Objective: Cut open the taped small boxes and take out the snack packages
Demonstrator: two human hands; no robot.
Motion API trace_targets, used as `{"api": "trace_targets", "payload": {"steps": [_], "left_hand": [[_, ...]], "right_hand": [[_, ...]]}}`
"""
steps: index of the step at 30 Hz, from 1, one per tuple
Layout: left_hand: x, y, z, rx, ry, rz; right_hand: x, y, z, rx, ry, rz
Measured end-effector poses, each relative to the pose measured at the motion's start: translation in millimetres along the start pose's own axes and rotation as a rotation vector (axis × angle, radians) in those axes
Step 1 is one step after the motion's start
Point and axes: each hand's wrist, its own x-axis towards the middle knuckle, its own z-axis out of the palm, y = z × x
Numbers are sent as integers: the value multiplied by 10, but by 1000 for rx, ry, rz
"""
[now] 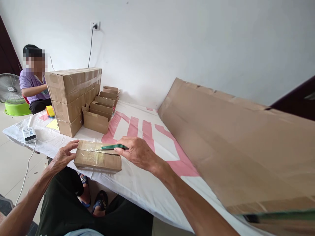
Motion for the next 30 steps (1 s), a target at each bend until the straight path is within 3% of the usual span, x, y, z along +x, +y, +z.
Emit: {"api": "trace_targets", "payload": {"steps": [3,7,14,21,26,30], "left_hand": [[-4,16,-6,-8,-7,0],[-14,41,-13,5,-17,-8],[-25,16,-7,1,-28,-8],[-26,-183,-25,-17,-5,-25],[-37,-154,-31,-9,-14,-28],[-6,-103,-57,17,-48,-20]], "right_hand": [[40,-112,56,85,47,-13],[132,-215,287,77,38,-89],[284,-141,571,27,46,-134],[370,-155,649,19,19,-137],[411,-101,628,-29,-2,-125],[381,-74,495,-55,-28,-97]]}}
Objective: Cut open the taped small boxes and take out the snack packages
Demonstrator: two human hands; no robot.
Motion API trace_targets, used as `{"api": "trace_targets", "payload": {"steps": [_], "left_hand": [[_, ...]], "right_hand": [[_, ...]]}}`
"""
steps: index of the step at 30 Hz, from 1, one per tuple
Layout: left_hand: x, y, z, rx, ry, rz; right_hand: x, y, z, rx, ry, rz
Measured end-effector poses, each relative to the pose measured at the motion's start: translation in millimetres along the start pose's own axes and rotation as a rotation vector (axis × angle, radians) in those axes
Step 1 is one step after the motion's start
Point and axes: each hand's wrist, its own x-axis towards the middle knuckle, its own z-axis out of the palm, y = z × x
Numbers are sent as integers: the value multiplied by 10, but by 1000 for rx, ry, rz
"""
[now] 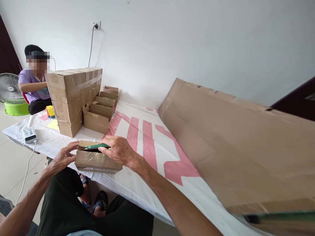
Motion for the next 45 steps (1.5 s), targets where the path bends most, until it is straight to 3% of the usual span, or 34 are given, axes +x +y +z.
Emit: {"api": "trace_targets", "payload": {"steps": [5,10,13,15,18,24,26,28,32,36,41,45], "left_hand": [[68,23,-45,-7,-25,-20],[119,100,-83,36,-84,-24],[160,138,-115,78,-115,-16],[194,138,-146,113,-122,-10],[244,118,-204,158,-125,21],[331,130,-295,193,-175,47],[359,141,-315,209,-205,45],[386,140,-337,210,-235,31],[427,105,-378,155,-323,-28],[446,95,-390,202,-353,-51],[471,140,-378,256,-352,-84],[509,161,-365,233,-356,-117]], "right_hand": [[-140,62,-278,-91,-59,94],[-514,258,-722,-145,-106,301],[-861,458,-913,-57,-61,418],[-1124,650,-881,10,46,481],[-1543,996,-514,51,219,526],[-2295,1516,679,-115,422,612],[-2447,1572,921,-180,440,613],[-2517,1580,1032,-235,412,622],[-2363,1501,967,-247,429,609],[-1850,1243,769,24,512,518],[-1155,755,611,366,407,410],[-861,535,638,456,294,392]]}}
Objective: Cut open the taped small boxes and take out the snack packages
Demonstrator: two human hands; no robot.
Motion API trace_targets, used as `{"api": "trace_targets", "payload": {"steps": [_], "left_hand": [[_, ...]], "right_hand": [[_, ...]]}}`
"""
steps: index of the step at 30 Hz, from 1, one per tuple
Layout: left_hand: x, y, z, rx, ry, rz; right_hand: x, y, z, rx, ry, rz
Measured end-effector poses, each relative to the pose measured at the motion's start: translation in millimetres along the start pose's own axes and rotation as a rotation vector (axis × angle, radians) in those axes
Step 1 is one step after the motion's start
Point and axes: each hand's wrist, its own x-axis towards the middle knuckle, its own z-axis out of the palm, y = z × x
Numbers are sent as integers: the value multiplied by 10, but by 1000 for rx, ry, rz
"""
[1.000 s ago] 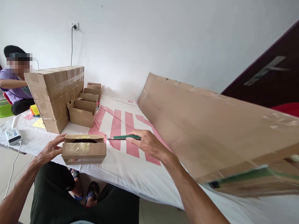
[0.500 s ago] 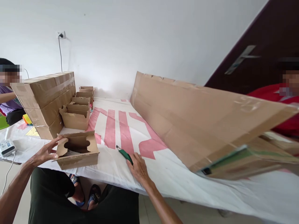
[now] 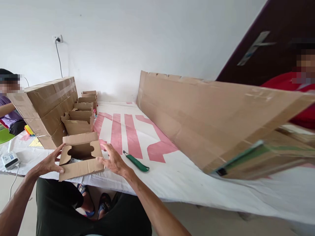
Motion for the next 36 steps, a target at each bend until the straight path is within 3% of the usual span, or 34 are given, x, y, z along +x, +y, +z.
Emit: {"api": "trace_targets", "payload": {"steps": [4,8,17,23,27,31,36], "left_hand": [[27,9,6,3,10,-8],[29,46,92,67,23,48],[138,232,521,278,227,115],[51,220,566,54,266,15],[-62,215,592,29,447,80],[-129,315,618,286,625,232],[-214,454,608,577,543,248]], "right_hand": [[24,-53,157,-59,-27,19],[-15,-83,233,-208,85,21],[-84,-115,116,-524,231,6],[-125,10,-52,-277,330,94],[-166,177,-142,-148,348,159],[-152,187,-233,-326,392,-13],[-84,-40,-377,-477,176,-220]]}}
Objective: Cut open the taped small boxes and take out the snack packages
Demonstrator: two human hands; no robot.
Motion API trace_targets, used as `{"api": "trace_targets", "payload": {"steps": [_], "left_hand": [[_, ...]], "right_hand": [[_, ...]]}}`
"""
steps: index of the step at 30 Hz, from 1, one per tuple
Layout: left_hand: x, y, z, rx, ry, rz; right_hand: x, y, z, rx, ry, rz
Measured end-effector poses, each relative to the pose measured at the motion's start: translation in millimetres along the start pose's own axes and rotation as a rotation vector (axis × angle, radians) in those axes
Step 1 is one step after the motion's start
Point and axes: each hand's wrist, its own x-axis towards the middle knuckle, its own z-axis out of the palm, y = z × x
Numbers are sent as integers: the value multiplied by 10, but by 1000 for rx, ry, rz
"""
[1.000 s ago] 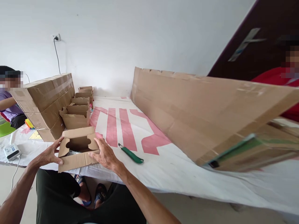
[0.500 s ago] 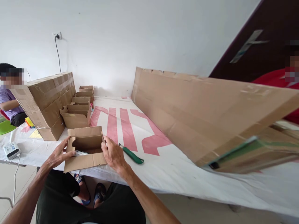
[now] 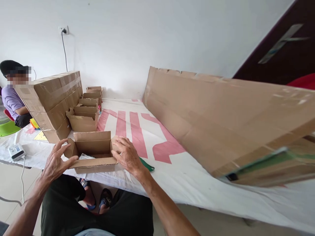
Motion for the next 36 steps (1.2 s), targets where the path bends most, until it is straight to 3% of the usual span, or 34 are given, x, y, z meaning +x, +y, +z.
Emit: {"api": "trace_targets", "payload": {"steps": [4,11,14,22,25,31,36], "left_hand": [[-120,-64,25,49,-104,-45],[-341,-220,129,7,-170,-58],[-261,-230,100,-8,-207,-50],[120,-340,95,-106,-453,-23],[68,-364,167,-141,-431,26],[-293,-271,250,-140,-279,122],[-393,-224,234,-113,-266,146]], "right_hand": [[-36,-61,-106,-50,-134,-84],[-274,-36,-132,-129,-187,-42],[-227,-79,-158,-136,-216,-42],[-19,-343,-119,-145,-291,-165],[-114,-411,-91,-187,-301,-184],[-433,-533,-166,-332,-328,-193],[-371,-765,-230,-364,-365,-140]]}}
